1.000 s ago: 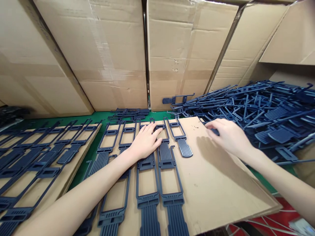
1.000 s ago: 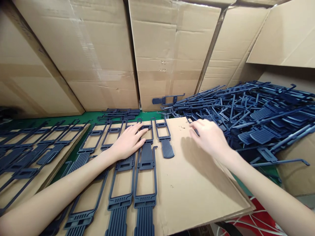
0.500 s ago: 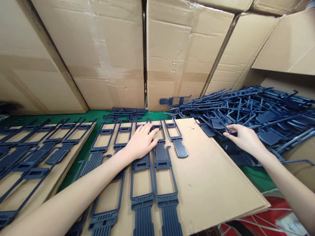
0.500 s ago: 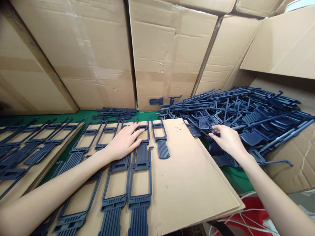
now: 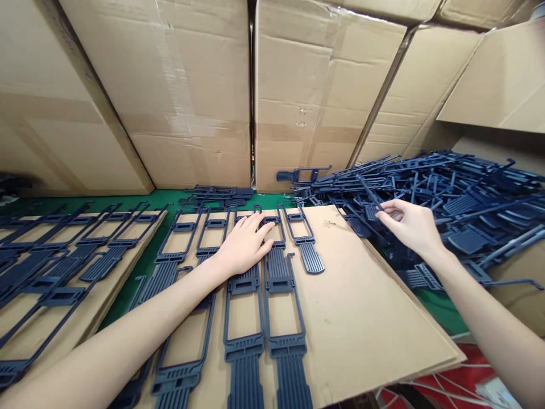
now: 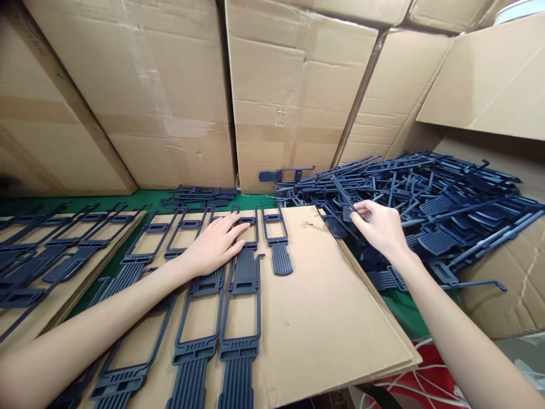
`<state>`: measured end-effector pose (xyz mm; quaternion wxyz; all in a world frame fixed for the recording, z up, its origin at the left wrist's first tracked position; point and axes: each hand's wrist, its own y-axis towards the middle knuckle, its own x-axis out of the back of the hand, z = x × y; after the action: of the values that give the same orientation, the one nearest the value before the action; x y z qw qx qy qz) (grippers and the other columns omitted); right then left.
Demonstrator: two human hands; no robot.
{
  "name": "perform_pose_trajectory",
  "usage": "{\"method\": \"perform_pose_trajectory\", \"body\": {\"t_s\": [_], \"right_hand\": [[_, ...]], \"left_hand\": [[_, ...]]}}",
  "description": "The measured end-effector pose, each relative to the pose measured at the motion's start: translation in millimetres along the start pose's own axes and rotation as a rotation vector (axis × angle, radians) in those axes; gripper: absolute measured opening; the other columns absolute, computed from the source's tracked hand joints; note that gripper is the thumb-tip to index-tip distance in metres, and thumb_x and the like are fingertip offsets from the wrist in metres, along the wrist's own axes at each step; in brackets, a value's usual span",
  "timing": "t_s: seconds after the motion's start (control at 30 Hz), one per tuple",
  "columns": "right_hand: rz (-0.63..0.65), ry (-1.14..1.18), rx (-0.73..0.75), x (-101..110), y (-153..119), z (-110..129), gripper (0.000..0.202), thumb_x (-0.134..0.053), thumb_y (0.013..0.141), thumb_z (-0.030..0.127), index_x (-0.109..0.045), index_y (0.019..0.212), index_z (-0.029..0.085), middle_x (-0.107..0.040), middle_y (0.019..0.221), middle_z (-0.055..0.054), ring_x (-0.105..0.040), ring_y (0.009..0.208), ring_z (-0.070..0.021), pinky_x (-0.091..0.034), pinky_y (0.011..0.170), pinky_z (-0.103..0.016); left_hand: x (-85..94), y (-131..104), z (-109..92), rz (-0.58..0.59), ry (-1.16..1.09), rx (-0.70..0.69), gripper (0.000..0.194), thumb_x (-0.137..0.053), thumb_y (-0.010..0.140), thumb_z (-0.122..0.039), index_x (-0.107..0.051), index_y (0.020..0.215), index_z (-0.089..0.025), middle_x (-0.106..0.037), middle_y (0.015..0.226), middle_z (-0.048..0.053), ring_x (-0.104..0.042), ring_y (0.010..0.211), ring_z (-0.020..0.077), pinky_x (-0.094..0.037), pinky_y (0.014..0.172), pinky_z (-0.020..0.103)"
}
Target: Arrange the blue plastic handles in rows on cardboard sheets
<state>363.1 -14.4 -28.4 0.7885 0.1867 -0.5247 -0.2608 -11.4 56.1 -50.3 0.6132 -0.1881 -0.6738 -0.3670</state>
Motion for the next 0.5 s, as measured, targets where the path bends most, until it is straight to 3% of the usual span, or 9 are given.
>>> {"method": "perform_pose_trajectory", "body": {"t_s": [0.17, 0.33, 0.43, 0.5], "right_hand": [[-0.14, 0.071, 0.019, -1.9, 22.3, 17.7, 0.018, -0.063, 0.082, 0.03, -0.069, 0.092, 0.016, -0.075, 0.085, -0.009, -0.071, 0.076, -0.0194, -0.054, 0.074, -0.027], [-0.362, 0.094, 0.175, 5.8, 26.5, 48.4, 0.022, -0.063, 0.085, 0.032, -0.072, 0.095, 0.015, -0.076, 0.087, -0.008, -0.072, 0.075, -0.0188, -0.055, 0.075, -0.027], [-0.354, 0.019, 0.28, 15.4, 12.5, 73.4, 0.022, -0.062, 0.086, 0.031, -0.072, 0.099, 0.016, -0.076, 0.088, -0.006, -0.072, 0.077, -0.0189, -0.054, 0.075, -0.027], [-0.277, -0.04, 0.336, 20.6, -1.3, 88.8, 0.022, -0.059, 0.088, 0.032, -0.072, 0.101, 0.019, -0.076, 0.089, -0.004, -0.071, 0.077, -0.0187, -0.053, 0.072, -0.028]], "left_hand": [[-2.0, -0.4, 1.4, -0.022, -0.028, 0.01, 0.046, -0.036, 0.097, -0.038, -0.053, 0.134, -0.015, -0.043, 0.147, 0.017, -0.037, 0.138, 0.0317, -0.03, 0.112, 0.049], [0.0, -0.4, 0.5, -0.019, -0.03, 0.007, 0.045, -0.036, 0.097, -0.037, -0.052, 0.134, -0.015, -0.045, 0.145, 0.017, -0.037, 0.137, 0.0312, -0.03, 0.112, 0.049], [1.3, -0.5, -0.2, -0.01, -0.017, 0.004, 0.046, -0.035, 0.098, -0.037, -0.053, 0.133, -0.014, -0.044, 0.145, 0.018, -0.037, 0.137, 0.0316, -0.031, 0.112, 0.049], [1.4, -0.4, -0.4, -0.004, -0.006, 0.002, 0.046, -0.035, 0.098, -0.036, -0.053, 0.133, -0.013, -0.045, 0.145, 0.018, -0.036, 0.138, 0.0314, -0.03, 0.112, 0.048]]}}
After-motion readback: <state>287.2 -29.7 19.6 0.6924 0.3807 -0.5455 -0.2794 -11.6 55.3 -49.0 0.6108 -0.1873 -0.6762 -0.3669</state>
